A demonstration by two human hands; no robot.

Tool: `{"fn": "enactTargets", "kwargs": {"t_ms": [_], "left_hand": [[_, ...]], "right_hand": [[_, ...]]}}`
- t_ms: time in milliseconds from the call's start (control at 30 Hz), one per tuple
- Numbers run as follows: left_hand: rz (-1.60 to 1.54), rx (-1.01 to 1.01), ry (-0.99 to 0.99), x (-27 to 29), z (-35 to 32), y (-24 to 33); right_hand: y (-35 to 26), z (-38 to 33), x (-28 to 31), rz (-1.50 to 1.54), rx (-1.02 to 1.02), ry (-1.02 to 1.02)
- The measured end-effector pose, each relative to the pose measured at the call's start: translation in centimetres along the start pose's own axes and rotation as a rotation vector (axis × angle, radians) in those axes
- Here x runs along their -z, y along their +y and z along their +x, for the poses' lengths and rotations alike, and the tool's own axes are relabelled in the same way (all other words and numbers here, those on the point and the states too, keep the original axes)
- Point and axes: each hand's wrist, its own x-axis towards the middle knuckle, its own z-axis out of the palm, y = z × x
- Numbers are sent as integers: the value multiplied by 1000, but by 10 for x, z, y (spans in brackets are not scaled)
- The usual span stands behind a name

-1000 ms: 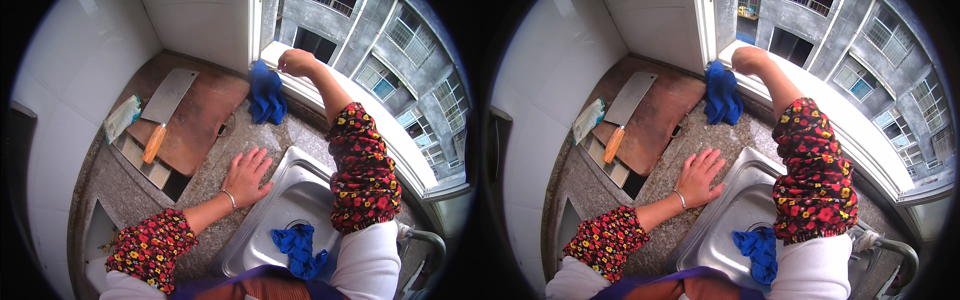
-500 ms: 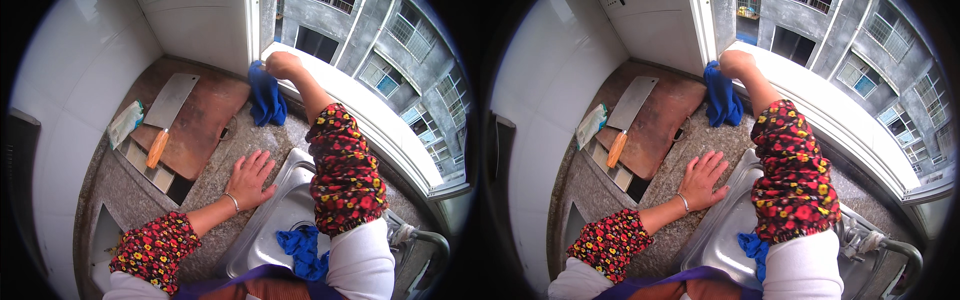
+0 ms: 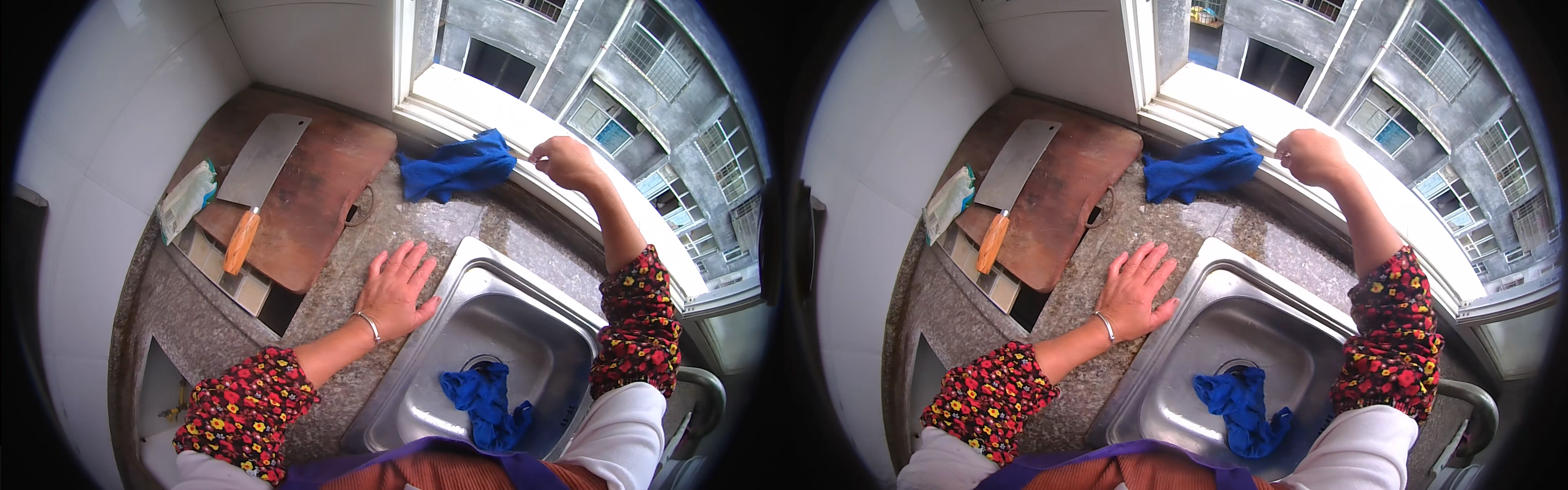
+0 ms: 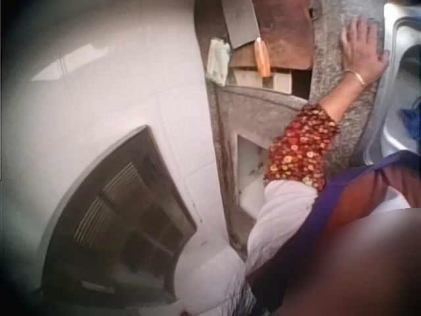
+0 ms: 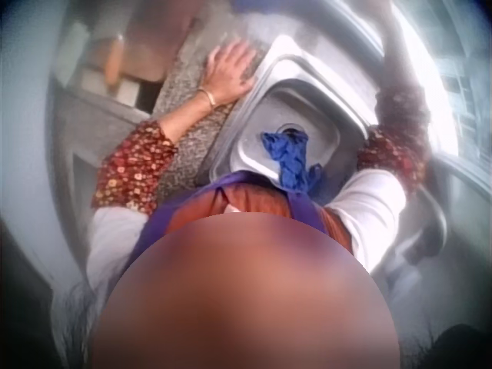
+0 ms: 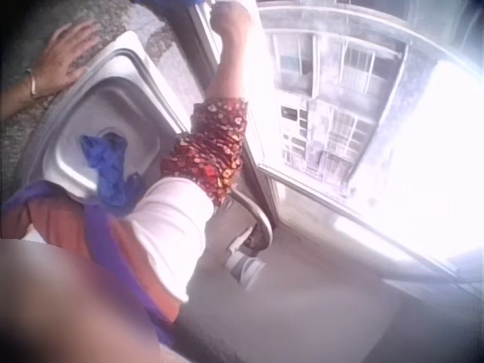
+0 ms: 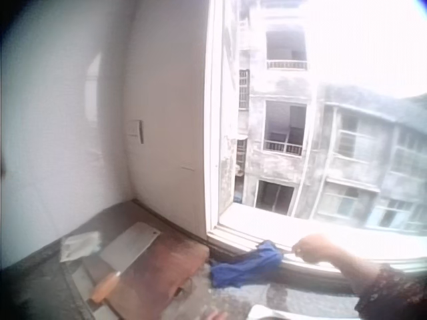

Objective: The person wipes the window sill and glass with a blue cloth, then rinses and wrings the cloth under running water. They spray the window with a cleaning solution and continue wiping the glass.

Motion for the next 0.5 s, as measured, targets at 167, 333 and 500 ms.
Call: {"fn": "enactTargets", "kwargs": {"t_ms": [167,333,500], "left_hand": [[15,-2,-13,2,1,2],[17,3,-20,3,0,3],[12,-1,-6,2,1,-1]], "right_hand": [[-63,57,-16,89,60,118],[-128,119,-7,148,97,248],[-74,116,22,31,491,2]]}}
